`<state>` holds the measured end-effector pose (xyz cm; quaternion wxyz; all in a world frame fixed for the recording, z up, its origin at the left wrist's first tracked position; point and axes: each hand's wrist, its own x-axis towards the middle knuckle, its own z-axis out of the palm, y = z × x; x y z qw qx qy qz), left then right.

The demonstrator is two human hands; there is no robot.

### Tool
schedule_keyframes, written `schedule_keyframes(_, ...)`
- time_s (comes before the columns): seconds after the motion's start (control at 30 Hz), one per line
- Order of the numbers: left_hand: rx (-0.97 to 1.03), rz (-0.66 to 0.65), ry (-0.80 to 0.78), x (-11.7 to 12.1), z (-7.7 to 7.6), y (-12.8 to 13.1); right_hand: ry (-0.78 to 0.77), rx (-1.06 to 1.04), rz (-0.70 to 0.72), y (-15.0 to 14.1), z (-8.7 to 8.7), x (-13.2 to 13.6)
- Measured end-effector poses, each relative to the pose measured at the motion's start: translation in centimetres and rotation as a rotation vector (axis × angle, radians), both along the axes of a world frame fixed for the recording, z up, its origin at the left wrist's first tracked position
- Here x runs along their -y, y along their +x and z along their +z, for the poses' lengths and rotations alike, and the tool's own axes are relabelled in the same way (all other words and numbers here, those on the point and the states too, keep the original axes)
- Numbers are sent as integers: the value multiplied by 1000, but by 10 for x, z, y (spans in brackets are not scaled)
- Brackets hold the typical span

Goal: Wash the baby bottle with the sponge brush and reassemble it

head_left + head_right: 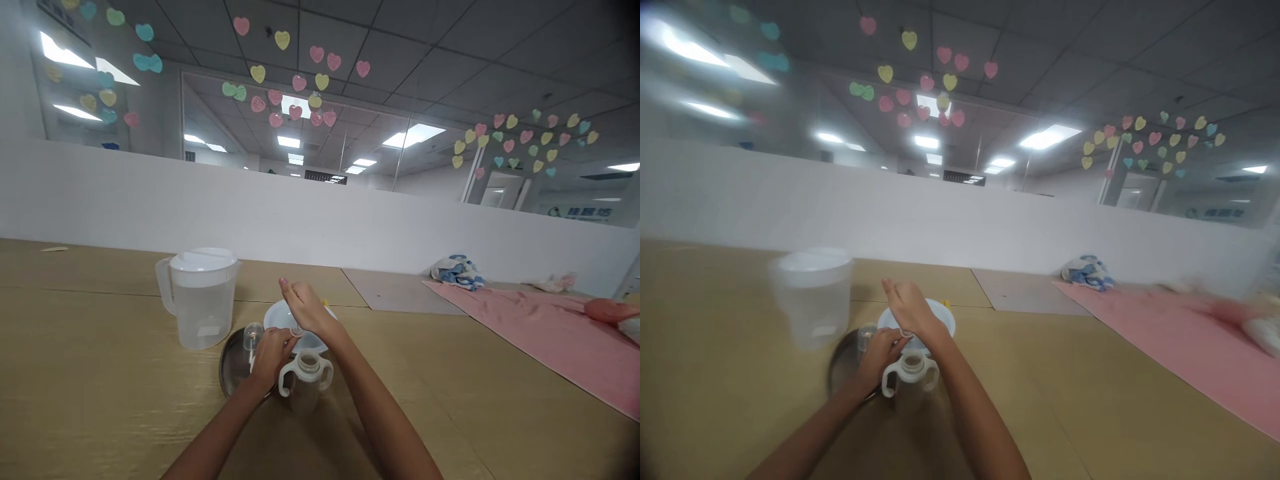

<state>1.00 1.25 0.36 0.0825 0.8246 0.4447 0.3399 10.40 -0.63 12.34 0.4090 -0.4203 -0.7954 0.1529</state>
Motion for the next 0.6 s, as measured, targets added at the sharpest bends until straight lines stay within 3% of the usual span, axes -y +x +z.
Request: schedule_keyframes(0.6, 406, 16, -106, -1, 6, -2, 29, 181, -91, 0, -32, -28)
